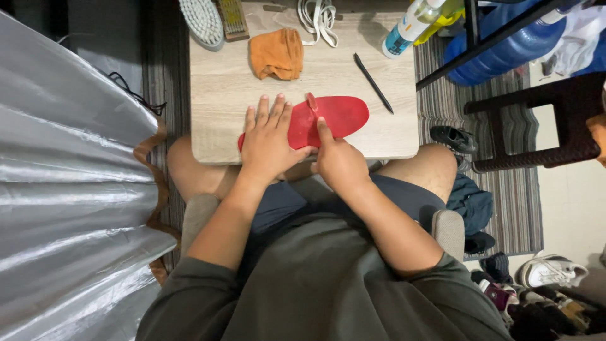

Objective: Cleaning a shoe insole using a toothbrush and cleaning spray

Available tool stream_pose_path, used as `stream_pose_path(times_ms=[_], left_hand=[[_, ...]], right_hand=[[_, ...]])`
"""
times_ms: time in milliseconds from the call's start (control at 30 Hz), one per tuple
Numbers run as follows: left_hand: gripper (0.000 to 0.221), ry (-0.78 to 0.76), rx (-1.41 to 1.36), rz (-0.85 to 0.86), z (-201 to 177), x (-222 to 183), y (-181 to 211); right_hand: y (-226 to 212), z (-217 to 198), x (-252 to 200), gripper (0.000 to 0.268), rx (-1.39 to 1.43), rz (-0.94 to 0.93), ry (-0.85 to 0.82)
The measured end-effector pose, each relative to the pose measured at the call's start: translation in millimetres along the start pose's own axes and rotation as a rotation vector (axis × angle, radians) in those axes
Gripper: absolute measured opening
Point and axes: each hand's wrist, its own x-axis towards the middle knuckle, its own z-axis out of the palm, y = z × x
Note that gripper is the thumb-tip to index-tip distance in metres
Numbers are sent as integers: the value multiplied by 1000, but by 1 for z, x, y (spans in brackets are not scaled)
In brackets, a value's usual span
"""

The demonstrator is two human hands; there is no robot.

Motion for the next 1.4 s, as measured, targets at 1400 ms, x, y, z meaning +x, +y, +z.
stream_pose_path(times_ms=[1400], left_hand=[[108, 58, -42, 27, 5, 1, -3]], right_hand=[[0, -10, -16, 60, 139, -77, 64]])
